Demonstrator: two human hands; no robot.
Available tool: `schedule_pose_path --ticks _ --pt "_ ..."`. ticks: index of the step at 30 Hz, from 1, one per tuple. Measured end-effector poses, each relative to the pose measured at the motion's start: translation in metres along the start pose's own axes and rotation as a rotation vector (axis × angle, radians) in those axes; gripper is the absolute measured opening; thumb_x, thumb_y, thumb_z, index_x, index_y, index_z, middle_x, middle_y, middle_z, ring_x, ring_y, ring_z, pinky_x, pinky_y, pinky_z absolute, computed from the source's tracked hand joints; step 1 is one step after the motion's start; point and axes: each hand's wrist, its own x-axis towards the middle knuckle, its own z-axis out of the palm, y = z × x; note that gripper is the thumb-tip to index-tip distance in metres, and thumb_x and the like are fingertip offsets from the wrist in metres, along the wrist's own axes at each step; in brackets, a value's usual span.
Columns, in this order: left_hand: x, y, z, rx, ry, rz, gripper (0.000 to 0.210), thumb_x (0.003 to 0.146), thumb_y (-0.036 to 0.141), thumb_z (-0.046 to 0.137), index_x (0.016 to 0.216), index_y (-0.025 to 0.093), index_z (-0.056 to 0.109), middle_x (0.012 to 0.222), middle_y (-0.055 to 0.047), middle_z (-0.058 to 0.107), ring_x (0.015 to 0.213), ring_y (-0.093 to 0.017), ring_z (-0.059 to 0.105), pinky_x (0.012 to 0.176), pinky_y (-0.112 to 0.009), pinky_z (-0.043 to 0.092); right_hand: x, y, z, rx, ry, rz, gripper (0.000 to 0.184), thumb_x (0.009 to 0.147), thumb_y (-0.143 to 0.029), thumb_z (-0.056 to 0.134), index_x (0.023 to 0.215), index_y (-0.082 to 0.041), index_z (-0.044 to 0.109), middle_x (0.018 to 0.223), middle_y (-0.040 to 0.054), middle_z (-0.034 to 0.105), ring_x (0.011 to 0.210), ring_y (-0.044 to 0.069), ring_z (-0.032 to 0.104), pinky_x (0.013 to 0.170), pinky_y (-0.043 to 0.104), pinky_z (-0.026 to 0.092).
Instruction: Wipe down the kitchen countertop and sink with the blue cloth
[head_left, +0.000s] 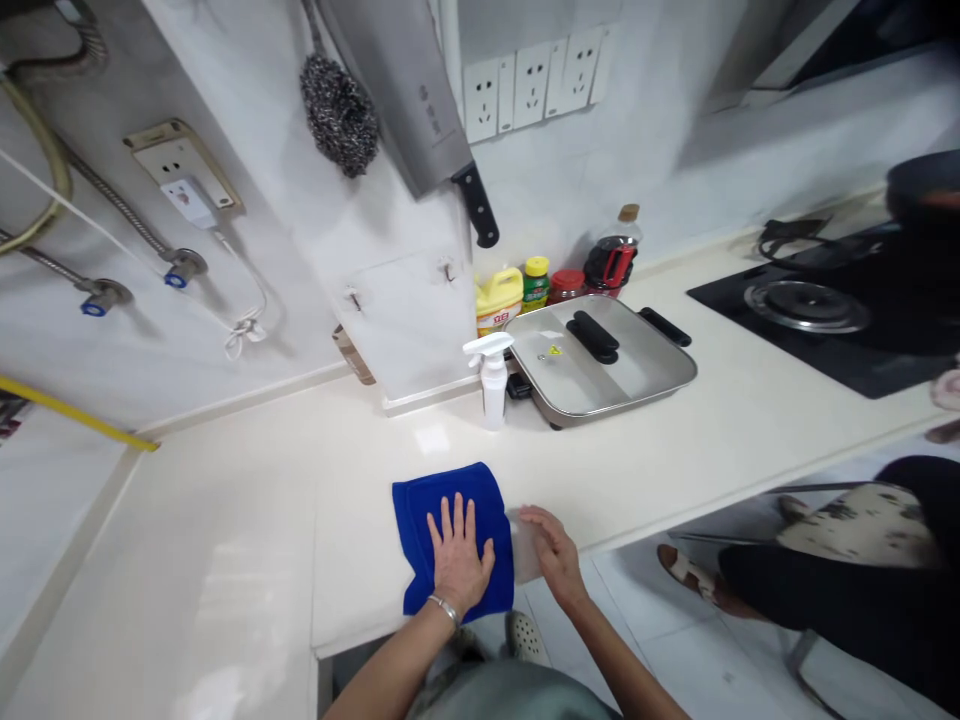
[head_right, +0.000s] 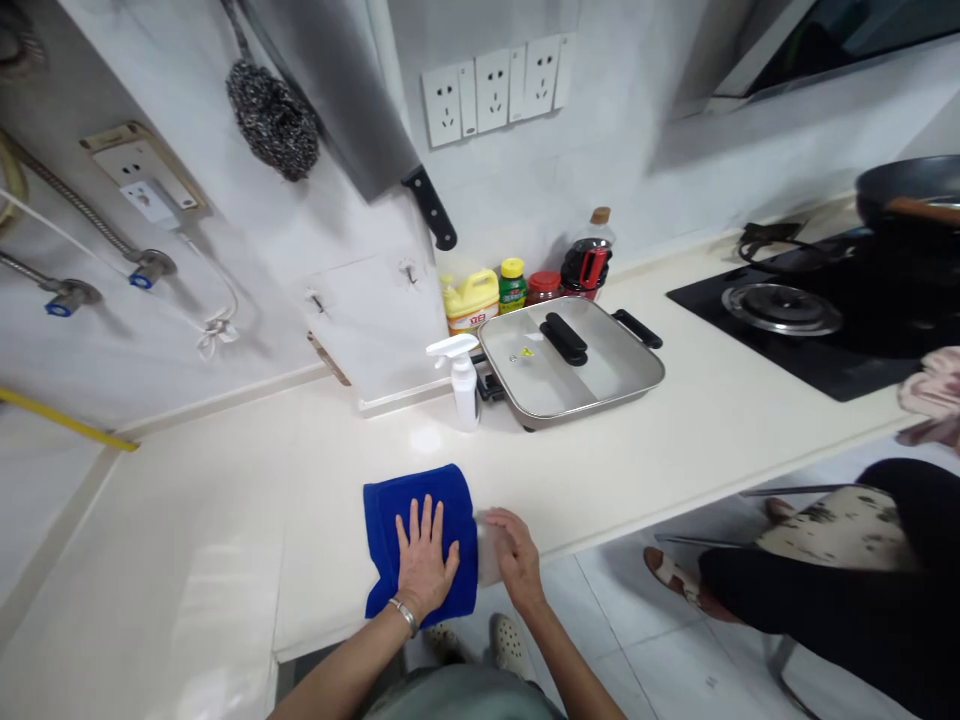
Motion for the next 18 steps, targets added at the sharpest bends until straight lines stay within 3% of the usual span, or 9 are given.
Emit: schedule_pose_path --ticks 5,10,13,18 --pt "0.024 0.042 0.023 -0.058 0.007 0.008 0.075 0.094 0.04 0.047 0.159 0.016 0.017 0.166 -0.014 0.016 0.152 -0.04 0.005 0.119 -0.072 0.012 -0.011 -0.01 -0.02 -0.045 0.074 0.032 0.034 0.095 -0.029 0.039 0.123 -0.021 0.056 0.119 0.0119 0.062 0.112 0.025 0.058 0.097 0.048 0.051" --pt "0.047 0.079 0.04 -0.122 -0.028 0.011 0.073 0.095 0.036 0.046 0.159 0.016 0.018 0.166 -0.014 0.012 0.153 -0.039 0.001 0.119 -0.073 0.01 -0.006 -0.022 -0.027 -0.146 -0.007 -0.165 0.045 0.089 -0.014 0.035 0.13 -0.02 0.052 0.13 0.0131 0.055 0.125 0.025 0.051 0.103 0.05 0.049" --pt "0.049 0.073 0.031 -0.151 -0.102 0.068 0.065 0.098 0.034 0.041 0.158 0.018 0.021 0.166 -0.012 0.014 0.153 -0.036 0.006 0.12 -0.069 0.017 0.009 -0.02 -0.024 -0.212 -0.032 -0.222 0.05 0.089 -0.01 0.034 0.136 -0.02 0.048 0.135 0.013 0.053 0.127 0.024 0.049 0.106 0.05 0.047" --pt "0.026 0.021 -0.005 -0.132 -0.112 0.28 0.059 0.099 0.027 0.04 0.156 0.025 0.026 0.167 -0.006 0.015 0.154 -0.026 0.007 0.123 -0.056 0.021 0.025 -0.012 0.002 -0.499 -0.144 -0.316 0.054 0.091 -0.01 0.034 0.145 -0.013 0.04 0.148 0.0146 0.044 0.144 0.028 0.029 0.116 0.054 0.036"
